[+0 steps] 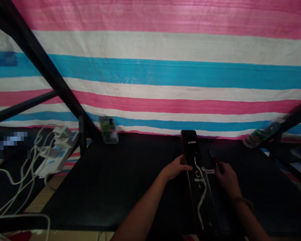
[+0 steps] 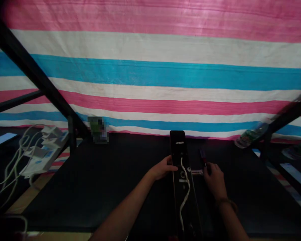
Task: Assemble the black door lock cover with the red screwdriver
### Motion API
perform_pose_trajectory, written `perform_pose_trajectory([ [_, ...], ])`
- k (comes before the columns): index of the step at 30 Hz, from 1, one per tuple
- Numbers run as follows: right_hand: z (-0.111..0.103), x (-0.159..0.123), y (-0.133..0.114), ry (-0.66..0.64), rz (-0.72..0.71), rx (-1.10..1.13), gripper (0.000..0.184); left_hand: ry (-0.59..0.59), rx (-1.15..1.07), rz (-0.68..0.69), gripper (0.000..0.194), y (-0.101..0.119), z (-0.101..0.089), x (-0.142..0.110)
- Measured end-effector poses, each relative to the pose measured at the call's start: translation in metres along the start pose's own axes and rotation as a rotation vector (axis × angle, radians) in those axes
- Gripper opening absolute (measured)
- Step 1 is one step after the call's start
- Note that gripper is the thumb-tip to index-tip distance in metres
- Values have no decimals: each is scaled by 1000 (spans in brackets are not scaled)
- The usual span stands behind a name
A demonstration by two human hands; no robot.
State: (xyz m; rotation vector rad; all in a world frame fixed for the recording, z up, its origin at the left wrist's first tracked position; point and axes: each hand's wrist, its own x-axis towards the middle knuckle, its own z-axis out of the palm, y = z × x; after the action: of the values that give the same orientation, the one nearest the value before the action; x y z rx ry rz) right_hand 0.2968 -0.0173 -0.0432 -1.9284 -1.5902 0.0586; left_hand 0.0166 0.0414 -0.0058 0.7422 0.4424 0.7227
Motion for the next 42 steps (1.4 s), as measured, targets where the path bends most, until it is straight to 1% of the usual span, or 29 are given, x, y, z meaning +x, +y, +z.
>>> perform_pose_trajectory([
  [3, -1, -1, 1, 2, 7, 19, 33, -37, -4, -69, 68, 2, -5, 2],
  [6, -2, -1, -1, 11, 28, 48, 34, -58, 11, -116, 66, 2, -9, 4],
  [11, -5, -3, -3, 19, 75, 86, 36, -70, 12, -134, 62, 6, -7, 5],
  [13, -9, -3, -2, 18, 119, 140, 38, -85, 19, -135, 63, 9, -5, 5],
  [15, -14, 0, -3, 58, 206, 205, 42, -104, 29, -135, 62, 11, -5, 5],
  [17, -20, 6, -11, 139, 287, 248, 42, -112, 33, -133, 62, 12, -5, 4],
  [18, -22, 12, -18, 176, 305, 267, 42, -112, 31, -132, 62, 13, -5, 4],
  [20, -22, 25, -42, 205, 297, 357, 38, -107, 26, -138, 62, 12, -5, 3],
  [21, -20, 33, -57, 177, 293, 449, 37, -106, 23, -142, 63, 12, -5, 3],
  [22, -16, 41, -73, 114, 276, 540, 36, -104, 19, -141, 63, 12, -5, 3],
  [24, -4, 56, -104, -75, 260, 756, 39, -99, 11, -132, 62, 11, -5, 2],
  [26, 9, 68, -130, -167, 245, 829, 43, -92, 7, -125, 61, 11, -6, 1],
  [28, 18, 75, -147, -288, 319, 998, 50, -98, 8, -122, 61, 12, -8, 0],
  [30, 24, 77, -156, -439, 396, 1180, 57, -125, 8, -119, 64, 14, -10, -2],
  [32, 27, 74, -158, -537, 435, 1296, 63, -152, 9, -128, 66, 15, -13, -3],
  [36, 30, 66, -157, -611, 480, 1389, 72, -145, 21, -162, 66, 16, -16, -4],
  [40, 28, 65, -159, -722, 538, 1454, 69, -115, 29, -171, 69, 14, -17, -7],
  [42, 27, 67, -161, -730, 544, 1483, 67, -106, 23, -154, 69, 13, -16, -10],
])
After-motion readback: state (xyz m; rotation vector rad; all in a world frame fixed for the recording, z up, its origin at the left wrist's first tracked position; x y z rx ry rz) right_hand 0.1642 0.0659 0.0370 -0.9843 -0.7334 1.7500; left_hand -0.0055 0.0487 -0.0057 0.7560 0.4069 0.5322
